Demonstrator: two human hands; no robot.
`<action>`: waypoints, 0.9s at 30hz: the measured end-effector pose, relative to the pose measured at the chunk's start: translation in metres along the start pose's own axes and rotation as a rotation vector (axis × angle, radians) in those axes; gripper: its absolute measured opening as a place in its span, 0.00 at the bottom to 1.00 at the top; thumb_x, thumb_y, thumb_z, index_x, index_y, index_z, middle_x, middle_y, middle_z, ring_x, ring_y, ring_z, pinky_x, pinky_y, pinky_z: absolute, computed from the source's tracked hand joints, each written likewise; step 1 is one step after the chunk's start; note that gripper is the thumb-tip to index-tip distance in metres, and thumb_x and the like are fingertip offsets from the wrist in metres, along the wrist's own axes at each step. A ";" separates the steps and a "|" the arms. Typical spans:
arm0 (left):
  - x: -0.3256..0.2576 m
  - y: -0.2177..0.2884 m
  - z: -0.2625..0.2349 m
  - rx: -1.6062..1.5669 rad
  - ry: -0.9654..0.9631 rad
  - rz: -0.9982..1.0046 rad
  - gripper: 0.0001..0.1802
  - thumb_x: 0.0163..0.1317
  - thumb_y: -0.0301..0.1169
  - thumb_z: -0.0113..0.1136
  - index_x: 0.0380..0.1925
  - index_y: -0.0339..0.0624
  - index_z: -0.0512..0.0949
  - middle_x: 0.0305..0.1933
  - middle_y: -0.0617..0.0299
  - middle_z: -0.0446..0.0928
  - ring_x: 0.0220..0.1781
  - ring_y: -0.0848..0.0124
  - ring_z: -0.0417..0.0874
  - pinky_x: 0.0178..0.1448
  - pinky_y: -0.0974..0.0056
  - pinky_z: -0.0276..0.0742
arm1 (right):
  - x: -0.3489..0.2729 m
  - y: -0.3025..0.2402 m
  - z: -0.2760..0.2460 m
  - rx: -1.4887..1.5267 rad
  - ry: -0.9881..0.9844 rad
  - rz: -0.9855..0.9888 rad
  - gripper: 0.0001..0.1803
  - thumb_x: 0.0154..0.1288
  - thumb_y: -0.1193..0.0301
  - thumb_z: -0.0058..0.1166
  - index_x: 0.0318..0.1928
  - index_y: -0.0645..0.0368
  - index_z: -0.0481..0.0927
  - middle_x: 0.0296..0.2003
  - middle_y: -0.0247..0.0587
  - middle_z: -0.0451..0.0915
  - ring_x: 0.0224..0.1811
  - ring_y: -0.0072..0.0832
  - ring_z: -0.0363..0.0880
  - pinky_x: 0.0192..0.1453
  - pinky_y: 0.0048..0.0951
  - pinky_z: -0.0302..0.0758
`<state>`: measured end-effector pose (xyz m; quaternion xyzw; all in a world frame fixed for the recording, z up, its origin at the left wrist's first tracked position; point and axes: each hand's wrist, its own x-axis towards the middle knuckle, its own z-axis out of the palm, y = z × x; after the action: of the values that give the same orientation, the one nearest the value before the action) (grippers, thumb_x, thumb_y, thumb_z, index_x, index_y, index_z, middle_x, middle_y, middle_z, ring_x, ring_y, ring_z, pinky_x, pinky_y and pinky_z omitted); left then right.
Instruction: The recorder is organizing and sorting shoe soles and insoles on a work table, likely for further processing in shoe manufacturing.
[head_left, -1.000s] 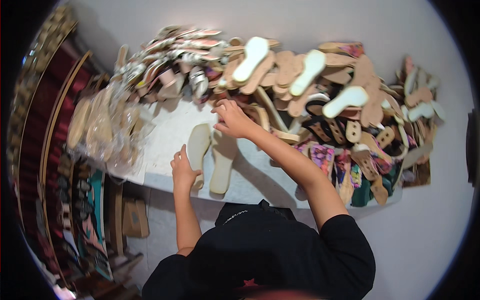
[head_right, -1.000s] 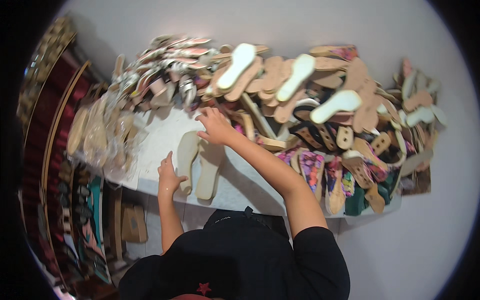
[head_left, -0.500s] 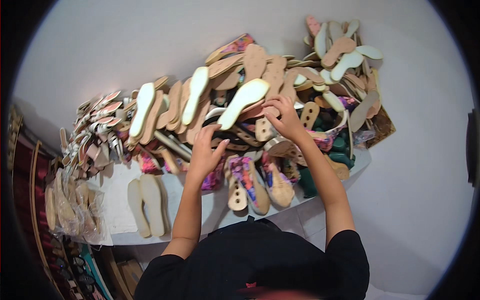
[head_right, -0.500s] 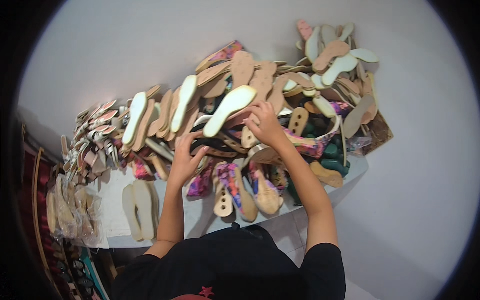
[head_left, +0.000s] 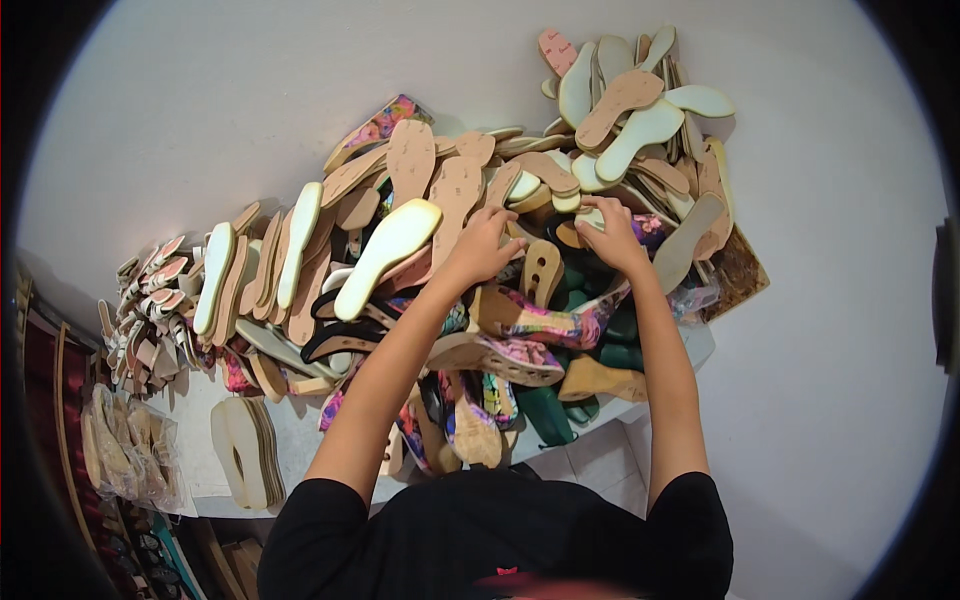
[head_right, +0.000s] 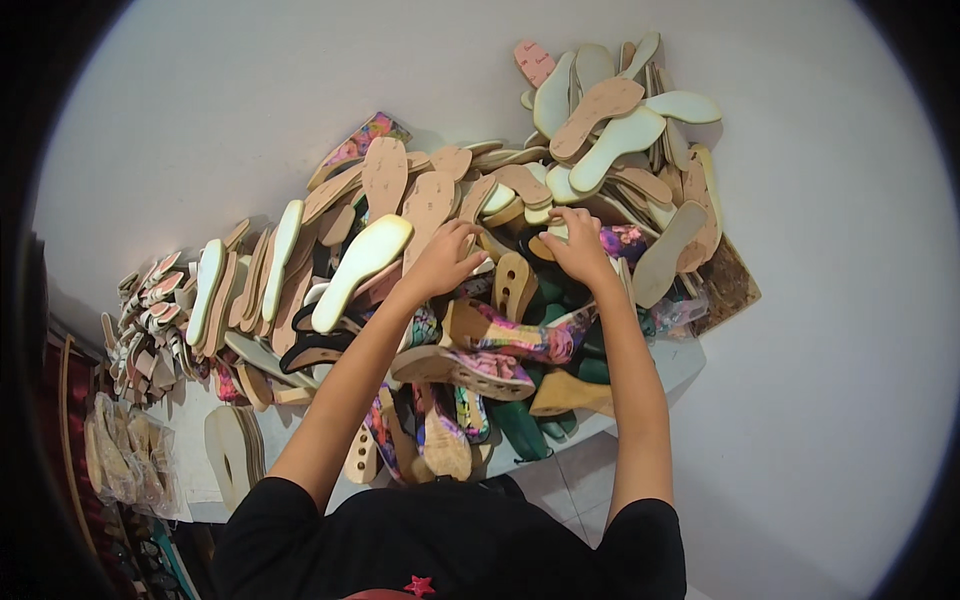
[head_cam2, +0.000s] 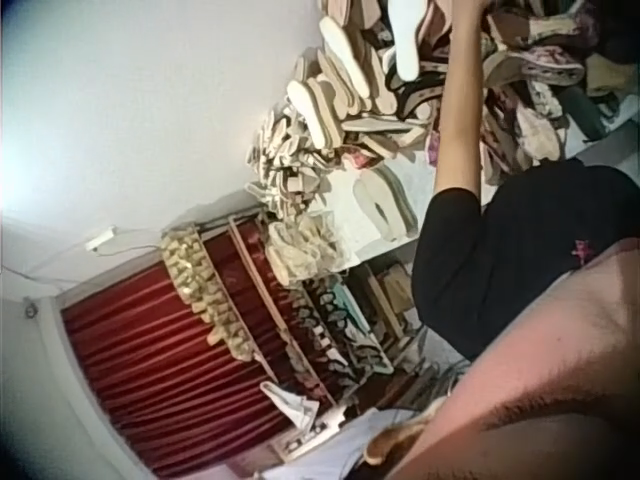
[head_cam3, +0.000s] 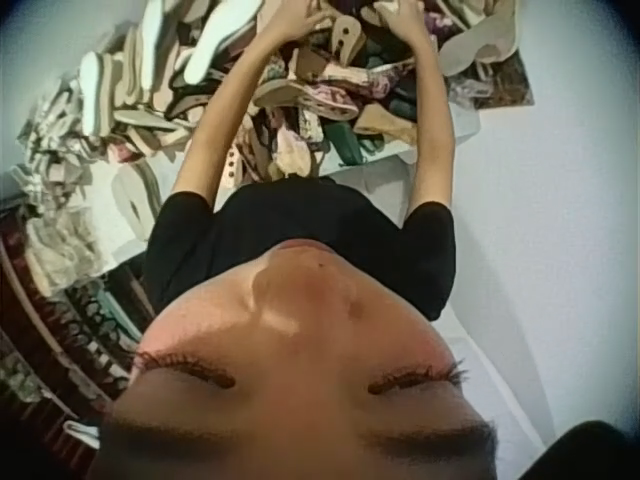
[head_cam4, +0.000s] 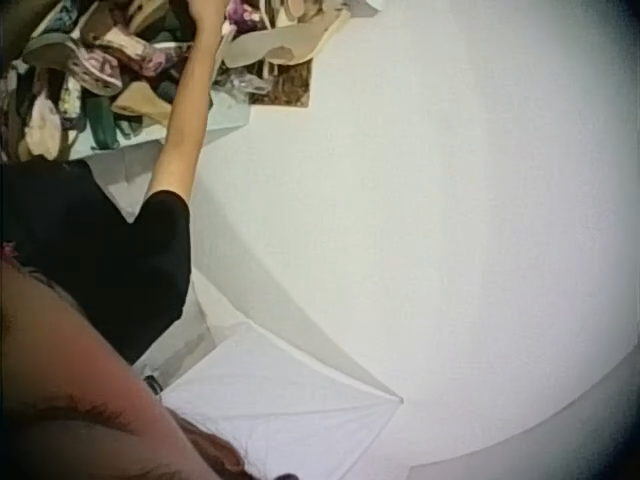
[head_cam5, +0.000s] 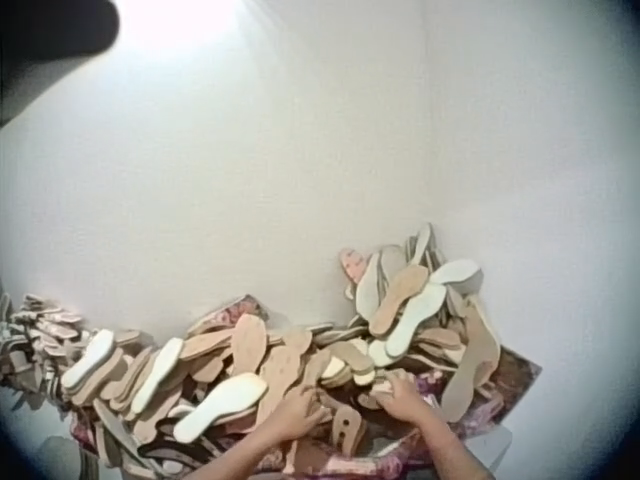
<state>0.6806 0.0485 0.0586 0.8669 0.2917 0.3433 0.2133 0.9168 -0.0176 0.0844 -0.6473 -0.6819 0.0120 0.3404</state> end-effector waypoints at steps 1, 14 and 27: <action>0.015 -0.008 0.005 0.054 -0.009 -0.018 0.24 0.52 0.38 0.57 0.46 0.34 0.69 0.50 0.48 0.68 0.55 0.53 0.67 0.59 0.57 0.61 | 0.010 0.000 -0.004 -0.024 0.006 0.006 0.22 0.51 0.62 0.55 0.46 0.58 0.72 0.44 0.52 0.68 0.49 0.46 0.62 0.57 0.40 0.58; 0.123 -0.084 0.082 0.240 -0.278 -0.222 0.39 0.56 0.59 0.38 0.60 0.43 0.61 0.67 0.56 0.51 0.69 0.57 0.49 0.68 0.46 0.45 | 0.220 0.045 0.110 -0.373 -0.343 0.017 0.17 0.53 0.68 0.49 0.41 0.66 0.76 0.42 0.59 0.75 0.49 0.48 0.72 0.54 0.41 0.67; 0.116 -0.091 0.084 0.122 -0.182 -0.234 0.38 0.57 0.55 0.40 0.62 0.43 0.56 0.70 0.59 0.44 0.71 0.61 0.42 0.69 0.47 0.39 | 0.239 0.079 0.152 -0.461 -0.146 -0.079 0.07 0.50 0.82 0.46 0.28 0.64 0.78 0.34 0.52 0.77 0.40 0.48 0.76 0.42 0.40 0.74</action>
<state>0.7774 0.1772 0.0046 0.8659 0.3903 0.2178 0.2243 0.9295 0.2727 0.0384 -0.6780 -0.7142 -0.1107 0.1339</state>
